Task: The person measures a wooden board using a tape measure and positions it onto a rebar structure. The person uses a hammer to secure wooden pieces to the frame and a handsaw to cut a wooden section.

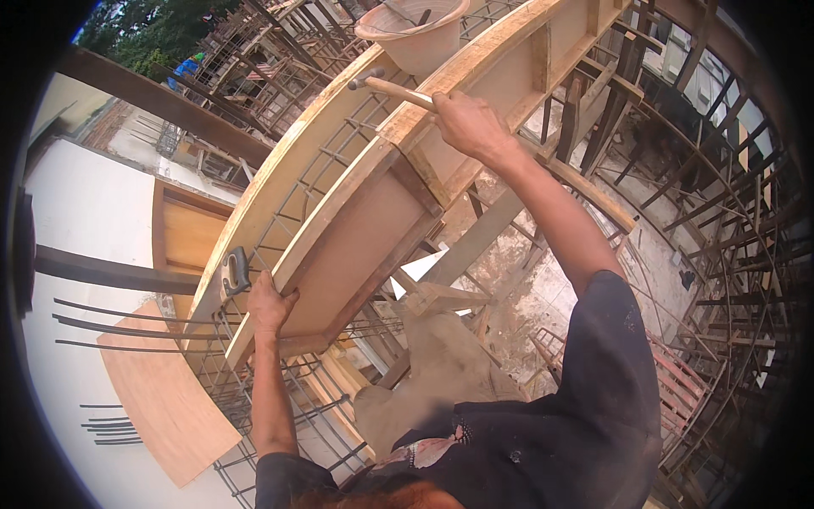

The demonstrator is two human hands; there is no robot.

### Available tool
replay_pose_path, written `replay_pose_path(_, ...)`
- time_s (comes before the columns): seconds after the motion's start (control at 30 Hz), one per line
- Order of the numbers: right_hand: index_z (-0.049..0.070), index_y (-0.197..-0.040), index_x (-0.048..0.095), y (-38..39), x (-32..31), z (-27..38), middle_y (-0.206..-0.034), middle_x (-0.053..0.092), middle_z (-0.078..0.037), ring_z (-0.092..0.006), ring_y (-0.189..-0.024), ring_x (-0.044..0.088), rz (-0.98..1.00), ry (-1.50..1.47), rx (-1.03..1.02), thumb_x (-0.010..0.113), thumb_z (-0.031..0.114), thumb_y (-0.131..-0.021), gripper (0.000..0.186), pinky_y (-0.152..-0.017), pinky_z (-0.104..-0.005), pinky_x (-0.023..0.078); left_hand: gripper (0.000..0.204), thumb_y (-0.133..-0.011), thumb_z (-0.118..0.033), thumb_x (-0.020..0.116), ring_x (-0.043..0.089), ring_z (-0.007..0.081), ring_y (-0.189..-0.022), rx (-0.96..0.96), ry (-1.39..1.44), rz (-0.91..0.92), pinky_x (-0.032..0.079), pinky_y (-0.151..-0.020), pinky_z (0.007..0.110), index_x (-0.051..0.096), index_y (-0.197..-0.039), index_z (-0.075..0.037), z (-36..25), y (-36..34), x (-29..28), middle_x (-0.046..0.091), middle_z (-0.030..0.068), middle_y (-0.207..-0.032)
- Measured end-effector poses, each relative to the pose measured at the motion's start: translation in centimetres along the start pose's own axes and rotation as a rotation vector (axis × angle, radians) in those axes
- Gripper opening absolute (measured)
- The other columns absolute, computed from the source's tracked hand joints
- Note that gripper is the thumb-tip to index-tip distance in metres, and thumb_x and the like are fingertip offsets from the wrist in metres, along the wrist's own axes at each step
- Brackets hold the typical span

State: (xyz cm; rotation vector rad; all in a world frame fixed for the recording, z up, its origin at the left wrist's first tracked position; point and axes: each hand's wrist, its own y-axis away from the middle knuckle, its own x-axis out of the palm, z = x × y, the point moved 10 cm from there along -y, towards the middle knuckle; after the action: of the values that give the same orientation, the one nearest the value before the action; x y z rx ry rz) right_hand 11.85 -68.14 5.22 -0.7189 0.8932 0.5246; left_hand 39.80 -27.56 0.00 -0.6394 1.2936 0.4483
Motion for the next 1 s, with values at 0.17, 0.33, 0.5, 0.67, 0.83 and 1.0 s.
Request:
replay_pose_path(0.17, 0.003, -0.112, 0.068, -10.9, 4.6, 1.7, -0.108, 0.070, -0.022, -0.0386, -0.098, 0.072, -0.008, 0.190, -0.090, 0.056, 0.015, -0.095, 0.024, -0.083, -0.0491, 0.058, 0.063, -0.062, -0.034, 0.091, 0.063, 0.0380, -0.094, 0.004, -0.002, -0.022, 0.051, -0.083, 0.048, 0.055, -0.105, -0.005, 0.0, 0.4, 0.3, 0.064, 0.0169, -0.096)
replay_pose_path(0.33, 0.009, -0.114, 0.072, -16.2, 8.4, 1.9, -0.115, 0.072, -0.017, -0.0328, -0.105, 0.071, -0.005, 0.381, -0.155, 0.052, 0.013, -0.096, 0.027, -0.086, -0.0444, 0.058, 0.063, -0.063, -0.034, 0.091, 0.062, 0.0380, -0.095, 0.014, -0.003, -0.038, 0.050, -0.085, 0.048, 0.056, -0.108, -0.006, 0.2, 0.7, 0.3, 0.064, 0.0162, -0.097)
replay_pose_path(0.5, 0.009, -0.119, 0.067, -16.3, 10.1, -1.9, -0.116, 0.070, -0.014, -0.0314, -0.114, 0.065, -0.036, 0.314, -0.046, 0.058, 0.018, -0.095, 0.028, -0.092, -0.0469, 0.054, 0.064, -0.064, -0.032, 0.090, 0.061, 0.0380, -0.098, 0.001, 0.016, -0.031, 0.050, -0.086, 0.049, 0.056, -0.111, -0.006, -0.3, 0.6, 0.2, 0.063, 0.0167, -0.101)
replay_pose_path(0.67, 0.006, -0.123, 0.065, -10.5, 5.2, 1.4, -0.109, 0.069, -0.011, -0.0305, -0.107, 0.065, -0.423, 0.102, -0.202, 0.057, 0.023, -0.098, 0.032, -0.088, -0.0448, 0.052, 0.059, -0.064, -0.028, 0.089, 0.062, 0.0389, -0.098, 0.035, 0.019, -0.041, 0.050, -0.086, 0.050, 0.055, -0.107, -0.006, 0.2, 0.5, -0.5, 0.063, 0.0167, -0.100)
replay_pose_path(0.83, 0.002, -0.124, 0.061, 3.0, 9.6, -1.8, -0.114, 0.062, -0.015, -0.0322, -0.103, 0.063, -0.310, -0.748, 0.235, 0.069, 0.025, -0.091, 0.041, -0.089, -0.0426, 0.051, 0.054, -0.061, -0.020, 0.087, 0.062, 0.0410, -0.094, -0.018, 0.105, 0.076, 0.051, -0.082, 0.052, 0.055, -0.102, -0.006, 0.7, 1.1, 0.4, 0.063, 0.0166, -0.098)
replay_pose_path(1.0, 0.004, -0.132, 0.055, 11.5, 15.9, -0.5, -0.118, 0.062, -0.018, -0.0361, -0.112, 0.062, -0.202, -0.581, 0.188, 0.076, 0.021, -0.083, 0.056, -0.097, -0.0423, 0.049, 0.058, -0.058, -0.020, 0.088, 0.062, 0.0390, -0.088, 0.170, 0.062, 0.031, 0.051, -0.074, 0.049, 0.058, -0.105, -0.006, -1.1, 6.1, -0.9, 0.062, 0.0145, -0.094)
